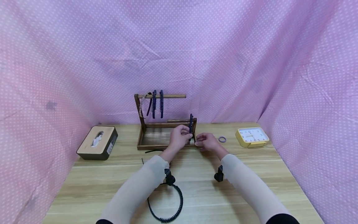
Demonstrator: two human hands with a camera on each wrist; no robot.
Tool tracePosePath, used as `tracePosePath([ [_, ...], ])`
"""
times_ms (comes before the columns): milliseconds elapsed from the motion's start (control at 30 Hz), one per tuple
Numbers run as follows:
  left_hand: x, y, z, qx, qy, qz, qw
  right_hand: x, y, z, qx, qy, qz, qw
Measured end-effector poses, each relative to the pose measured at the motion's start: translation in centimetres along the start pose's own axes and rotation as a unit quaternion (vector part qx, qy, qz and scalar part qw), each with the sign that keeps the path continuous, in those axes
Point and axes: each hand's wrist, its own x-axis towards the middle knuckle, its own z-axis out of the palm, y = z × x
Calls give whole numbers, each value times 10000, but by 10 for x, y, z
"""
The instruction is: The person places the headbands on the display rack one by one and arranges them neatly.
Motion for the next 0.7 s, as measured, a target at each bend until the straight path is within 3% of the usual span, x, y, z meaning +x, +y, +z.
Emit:
tracePosePath([
  [467,0,-3,0,-39,-130,14,9999,-1,-1,0,-148,32,31,9999],
  [700,-2,-3,-11,33,-478,131,9988,-1,-2,1,-256,64,67,9996],
])
